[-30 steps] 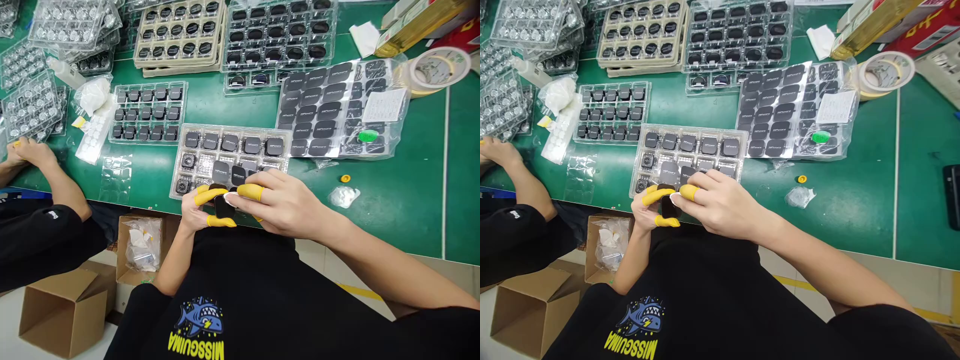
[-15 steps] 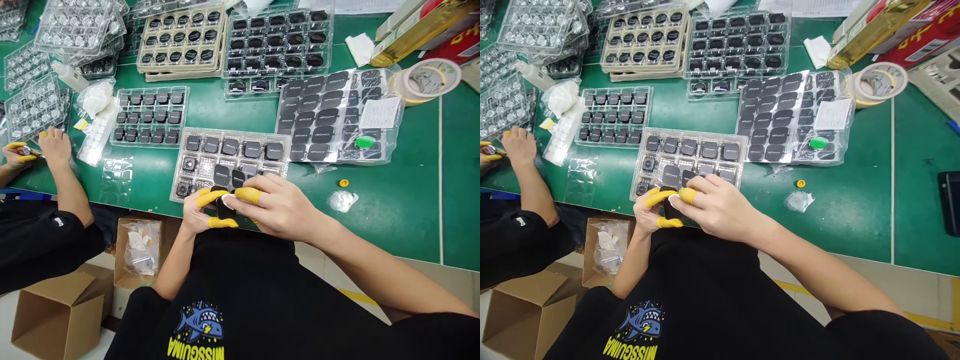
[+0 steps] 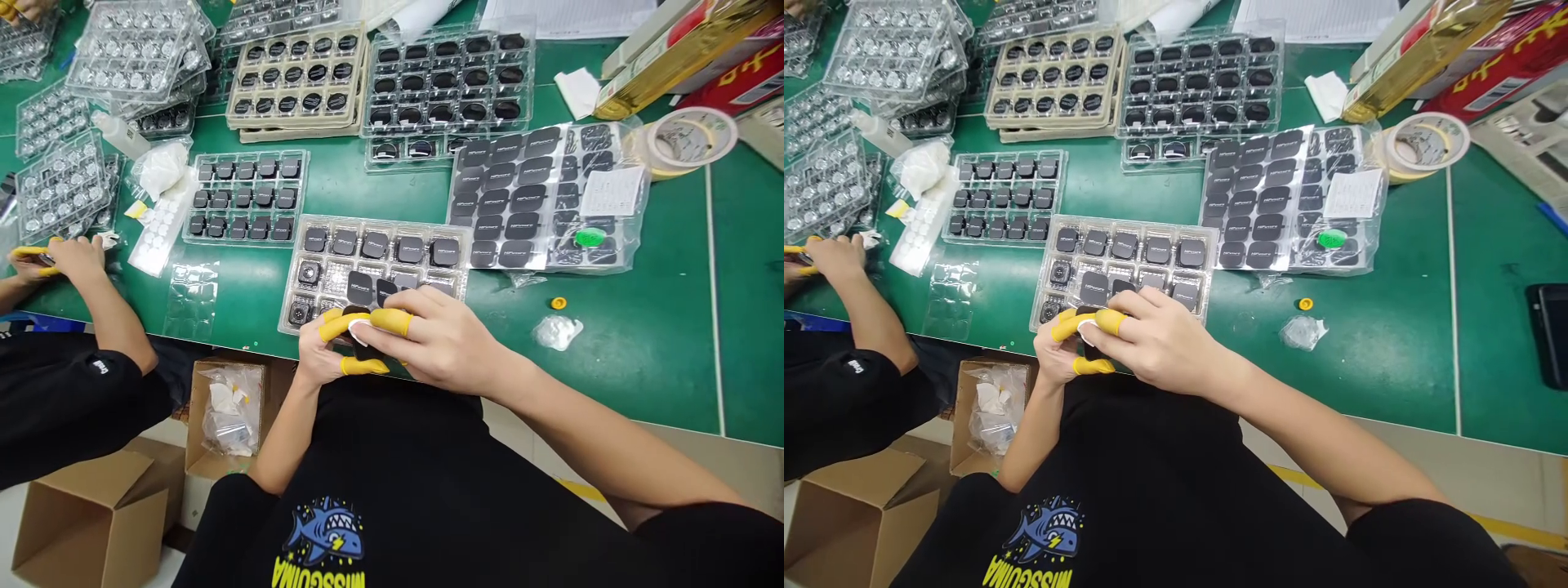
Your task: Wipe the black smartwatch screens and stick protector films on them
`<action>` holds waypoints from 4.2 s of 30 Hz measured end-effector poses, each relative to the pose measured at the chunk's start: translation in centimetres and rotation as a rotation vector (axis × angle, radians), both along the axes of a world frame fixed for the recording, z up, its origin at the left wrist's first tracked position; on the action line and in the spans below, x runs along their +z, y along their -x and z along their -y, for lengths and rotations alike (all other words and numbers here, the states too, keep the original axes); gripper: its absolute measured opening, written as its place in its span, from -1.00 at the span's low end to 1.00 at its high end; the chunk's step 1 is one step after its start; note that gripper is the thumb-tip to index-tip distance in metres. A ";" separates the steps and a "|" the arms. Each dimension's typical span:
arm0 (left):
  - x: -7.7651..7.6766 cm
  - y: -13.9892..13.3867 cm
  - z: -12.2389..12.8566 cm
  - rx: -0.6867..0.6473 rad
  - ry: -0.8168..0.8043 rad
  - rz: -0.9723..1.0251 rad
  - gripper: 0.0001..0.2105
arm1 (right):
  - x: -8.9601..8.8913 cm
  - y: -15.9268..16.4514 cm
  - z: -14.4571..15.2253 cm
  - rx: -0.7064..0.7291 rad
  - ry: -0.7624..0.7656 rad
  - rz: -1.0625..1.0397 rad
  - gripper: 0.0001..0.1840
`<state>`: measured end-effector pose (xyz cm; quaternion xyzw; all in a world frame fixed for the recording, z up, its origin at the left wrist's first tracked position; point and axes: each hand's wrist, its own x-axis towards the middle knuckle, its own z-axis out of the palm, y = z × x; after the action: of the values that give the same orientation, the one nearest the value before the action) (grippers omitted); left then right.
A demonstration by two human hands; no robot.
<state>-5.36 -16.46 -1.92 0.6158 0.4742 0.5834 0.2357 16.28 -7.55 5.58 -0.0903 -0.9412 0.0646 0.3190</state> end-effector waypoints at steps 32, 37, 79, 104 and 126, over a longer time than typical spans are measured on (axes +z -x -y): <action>0.1 1.1 0.0 0.009 0.010 0.039 -0.20 | 0.3 -3.5 0.0 -0.013 0.133 -0.031 -0.38; 0.1 0.3 -0.2 -0.025 -0.005 0.077 -0.21 | 0.6 -1.1 0.4 0.000 0.101 -0.072 -0.50; 0.8 -0.6 0.5 -0.037 -0.052 0.119 -0.38 | 1.4 0.8 1.2 -0.004 -0.001 -0.045 -0.68; -0.4 -1.2 0.6 -0.009 0.038 0.246 -0.31 | -1.0 -0.2 2.1 -0.109 0.013 -0.088 -0.64; -1.3 0.1 2.2 -0.051 0.182 0.201 -0.26 | -0.7 0.2 3.7 0.020 0.159 -0.074 -0.70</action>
<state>-5.42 -18.65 -3.25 0.5421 0.4836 0.5904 0.3516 16.08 -11.21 4.88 -0.1033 -0.9216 0.1456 0.3447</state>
